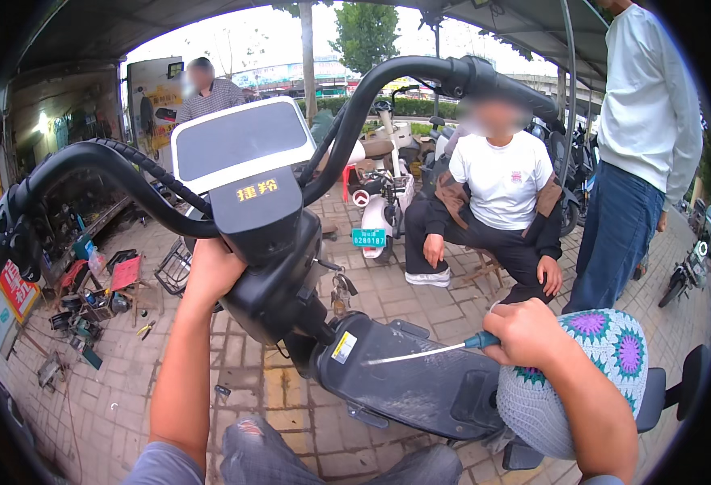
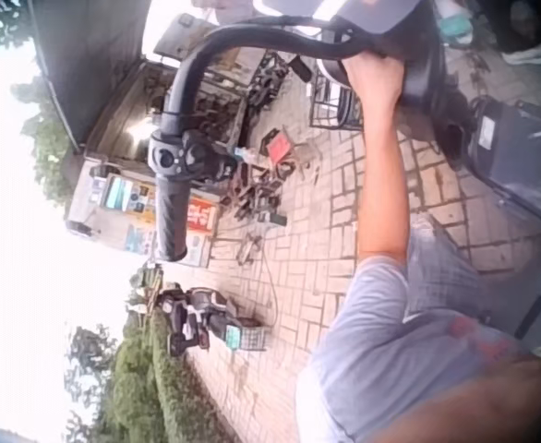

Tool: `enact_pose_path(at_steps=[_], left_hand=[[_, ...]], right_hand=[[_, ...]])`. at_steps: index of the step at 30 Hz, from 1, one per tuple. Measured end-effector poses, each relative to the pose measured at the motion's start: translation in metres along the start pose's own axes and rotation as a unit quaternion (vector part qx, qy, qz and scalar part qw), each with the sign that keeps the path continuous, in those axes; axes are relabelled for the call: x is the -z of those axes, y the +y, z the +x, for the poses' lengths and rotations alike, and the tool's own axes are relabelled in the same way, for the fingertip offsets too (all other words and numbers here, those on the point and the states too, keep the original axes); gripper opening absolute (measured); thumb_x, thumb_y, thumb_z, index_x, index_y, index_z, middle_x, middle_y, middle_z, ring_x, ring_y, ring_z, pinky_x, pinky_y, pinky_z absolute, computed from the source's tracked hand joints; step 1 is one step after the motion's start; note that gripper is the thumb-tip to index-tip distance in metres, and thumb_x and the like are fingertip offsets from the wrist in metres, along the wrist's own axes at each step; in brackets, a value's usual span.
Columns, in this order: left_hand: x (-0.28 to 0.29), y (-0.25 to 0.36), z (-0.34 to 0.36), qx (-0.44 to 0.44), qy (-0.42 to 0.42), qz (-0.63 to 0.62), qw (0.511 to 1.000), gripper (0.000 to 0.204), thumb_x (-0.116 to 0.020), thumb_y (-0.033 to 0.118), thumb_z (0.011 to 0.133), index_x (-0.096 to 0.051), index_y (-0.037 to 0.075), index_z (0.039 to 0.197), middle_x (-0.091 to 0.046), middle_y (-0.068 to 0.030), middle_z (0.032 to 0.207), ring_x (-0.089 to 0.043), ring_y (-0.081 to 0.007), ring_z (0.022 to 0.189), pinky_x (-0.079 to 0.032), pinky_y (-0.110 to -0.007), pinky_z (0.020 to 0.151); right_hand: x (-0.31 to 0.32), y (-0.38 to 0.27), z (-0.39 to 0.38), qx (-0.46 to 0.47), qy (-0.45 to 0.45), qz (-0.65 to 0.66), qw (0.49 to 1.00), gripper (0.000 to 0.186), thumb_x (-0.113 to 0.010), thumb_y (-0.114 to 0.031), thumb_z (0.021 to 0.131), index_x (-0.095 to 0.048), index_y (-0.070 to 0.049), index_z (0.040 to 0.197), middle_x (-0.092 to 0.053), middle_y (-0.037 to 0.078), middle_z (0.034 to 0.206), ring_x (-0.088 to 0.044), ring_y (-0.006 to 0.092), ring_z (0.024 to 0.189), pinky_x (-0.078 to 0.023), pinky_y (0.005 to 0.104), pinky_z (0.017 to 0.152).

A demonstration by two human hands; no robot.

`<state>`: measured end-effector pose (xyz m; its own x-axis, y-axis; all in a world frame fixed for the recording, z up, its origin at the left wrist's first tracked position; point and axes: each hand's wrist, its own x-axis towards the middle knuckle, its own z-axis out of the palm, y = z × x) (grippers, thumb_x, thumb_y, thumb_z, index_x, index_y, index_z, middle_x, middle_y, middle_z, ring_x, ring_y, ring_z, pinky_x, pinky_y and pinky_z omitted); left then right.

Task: The person uses a screwdriver to tighten screws on the handlebar and front basket of an electric scooter. They adjust the handlebar position and secure the basket to the scooter frame.

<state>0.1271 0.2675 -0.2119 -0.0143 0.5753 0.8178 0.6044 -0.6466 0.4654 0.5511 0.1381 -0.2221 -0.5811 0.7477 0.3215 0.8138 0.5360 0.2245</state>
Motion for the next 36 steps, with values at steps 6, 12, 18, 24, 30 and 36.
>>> enact_pose_path(at_steps=[6, 12, 18, 24, 30, 36], left_hand=[[-0.002, 0.002, 0.001, -0.016, 0.01, 0.001, 1.0, 0.023, -0.052, 0.015, 0.086, -0.063, -0.002, 0.099, -0.063, -0.0232, 0.091, -0.062, -0.0386, 0.089, -0.048, -0.043, 0.079], [0.002, -0.002, 0.001, -0.032, 0.022, 0.042, 0.998, 0.025, -0.054, 0.015, 0.085, -0.061, -0.002, 0.101, -0.063, -0.0229, 0.09, -0.061, -0.039, 0.091, -0.048, -0.043, 0.08], [0.01, 0.006, -0.001, -0.001, -0.028, -0.051, 0.998, 0.031, -0.062, 0.019, 0.083, -0.061, -0.004, 0.103, -0.065, -0.0173, 0.086, -0.063, -0.0282, 0.082, -0.049, -0.037, 0.076], [0.011, -0.004, -0.023, 0.05, 0.023, -0.198, 0.979, 0.029, -0.063, 0.01, 0.082, -0.062, -0.004, 0.108, -0.066, -0.0108, 0.096, -0.06, -0.0176, 0.093, -0.046, -0.03, 0.085], [0.022, -0.012, -0.022, 0.099, -0.035, -0.327, 0.939, 0.024, -0.057, 0.009, 0.093, -0.061, -0.005, 0.112, -0.066, -0.0068, 0.105, -0.057, -0.0112, 0.096, -0.044, -0.027, 0.088], [0.032, -0.009, -0.02, 0.127, -0.095, -0.388, 0.908, 0.026, -0.055, 0.012, 0.095, -0.061, -0.004, 0.114, -0.065, -0.0046, 0.106, -0.057, -0.0103, 0.097, -0.043, -0.025, 0.089]], right_hand=[[0.001, 0.0, 0.0, -0.02, 0.024, -0.006, 0.999, 0.028, -0.074, -0.023, 0.059, -0.054, -0.007, 0.069, -0.055, 0.008, 0.065, -0.06, 0.0306, 0.061, -0.046, 0.0405, 0.053], [0.002, 0.0, 0.003, -0.021, 0.04, 0.013, 0.999, 0.027, -0.075, -0.021, 0.057, -0.055, -0.007, 0.069, -0.057, 0.008, 0.066, -0.06, 0.031, 0.062, -0.048, 0.04, 0.055], [0.0, 0.003, 0.0, -0.101, 0.135, 0.031, 0.985, 0.027, -0.077, -0.016, 0.061, -0.054, -0.003, 0.066, -0.056, 0.012, 0.066, -0.059, 0.0338, 0.06, -0.047, 0.0417, 0.055], [-0.002, 0.008, 0.004, -0.145, 0.261, 0.04, 0.954, 0.029, -0.077, -0.014, 0.066, -0.051, -0.003, 0.064, -0.052, 0.012, 0.061, -0.053, 0.0351, 0.057, -0.041, 0.0417, 0.053], [-0.003, 0.011, 0.008, -0.175, 0.296, 0.076, 0.936, 0.03, -0.077, -0.012, 0.068, -0.049, -0.003, 0.059, -0.047, 0.012, 0.054, -0.041, 0.0296, 0.054, -0.035, 0.0396, 0.053], [0.002, 0.01, 0.006, -0.173, 0.296, 0.067, 0.937, 0.029, -0.076, -0.011, 0.069, -0.049, -0.004, 0.06, -0.048, 0.011, 0.054, -0.042, 0.0294, 0.053, -0.035, 0.0394, 0.055]])
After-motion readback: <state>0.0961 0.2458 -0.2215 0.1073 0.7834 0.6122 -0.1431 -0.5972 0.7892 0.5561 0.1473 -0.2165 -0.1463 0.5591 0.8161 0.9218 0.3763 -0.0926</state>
